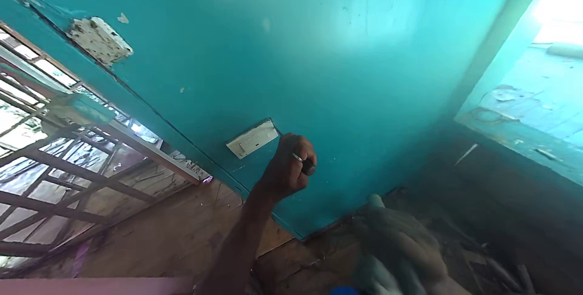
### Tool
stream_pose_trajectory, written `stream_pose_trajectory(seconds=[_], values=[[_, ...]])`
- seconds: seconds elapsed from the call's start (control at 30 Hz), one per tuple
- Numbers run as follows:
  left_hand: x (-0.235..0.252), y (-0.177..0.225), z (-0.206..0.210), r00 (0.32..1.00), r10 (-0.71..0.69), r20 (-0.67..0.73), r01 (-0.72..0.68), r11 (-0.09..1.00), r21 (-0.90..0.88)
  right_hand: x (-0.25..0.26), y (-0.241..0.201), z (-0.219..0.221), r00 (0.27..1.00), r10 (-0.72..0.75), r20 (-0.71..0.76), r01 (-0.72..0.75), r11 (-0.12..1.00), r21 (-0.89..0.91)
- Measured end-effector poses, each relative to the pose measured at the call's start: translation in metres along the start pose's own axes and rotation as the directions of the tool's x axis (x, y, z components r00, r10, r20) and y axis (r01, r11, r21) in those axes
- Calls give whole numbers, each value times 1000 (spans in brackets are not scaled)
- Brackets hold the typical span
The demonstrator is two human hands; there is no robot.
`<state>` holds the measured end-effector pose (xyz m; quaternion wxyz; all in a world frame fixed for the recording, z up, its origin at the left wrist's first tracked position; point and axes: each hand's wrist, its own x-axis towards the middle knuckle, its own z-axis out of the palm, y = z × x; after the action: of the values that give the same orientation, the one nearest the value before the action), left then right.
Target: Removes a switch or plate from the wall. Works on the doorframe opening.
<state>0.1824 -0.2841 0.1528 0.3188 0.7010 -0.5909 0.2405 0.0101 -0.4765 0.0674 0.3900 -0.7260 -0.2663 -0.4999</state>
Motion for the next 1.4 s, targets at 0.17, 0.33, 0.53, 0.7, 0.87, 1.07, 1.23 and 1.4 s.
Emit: stream_pose_trajectory(seconds=[0.17, 0.33, 0.53, 0.7, 0.87, 1.07, 1.23, 1.4], values=[[0, 1, 0, 999, -31, 41, 31, 999, 18, -11, 36, 20, 951, 294, 98, -275, 946, -173], [2, -1, 2, 1000, -23, 7, 23, 999, 33, 2, -1, -16, 988, 152, 13, -152, 988, -5], [-3, 0, 5, 997, -74, 26, 73, 996, 46, -15, 37, 10, 940, 335, 66, -326, 938, -120], [-8, 0, 14, 998, -52, 27, 46, 984, 170, -50, 29, -3, 806, 591, 28, -588, 806, -73], [-44, -16, 30, 976, 42, 214, -128, 906, 404, -65, 3, -19, 684, 726, -66, -728, 675, -118], [5, 3, 43, 997, -73, 20, 61, 931, 359, -85, -5, -34, 598, 795, -105, -802, 590, -95], [23, 32, 22, 933, -187, -308, 215, 975, 59, -73, -11, -33, 497, 853, -160, -850, 516, 109], [-25, 49, 59, 998, 51, -48, -44, 990, 133, -61, -18, -31, 514, 843, -158, -834, 534, 140]])
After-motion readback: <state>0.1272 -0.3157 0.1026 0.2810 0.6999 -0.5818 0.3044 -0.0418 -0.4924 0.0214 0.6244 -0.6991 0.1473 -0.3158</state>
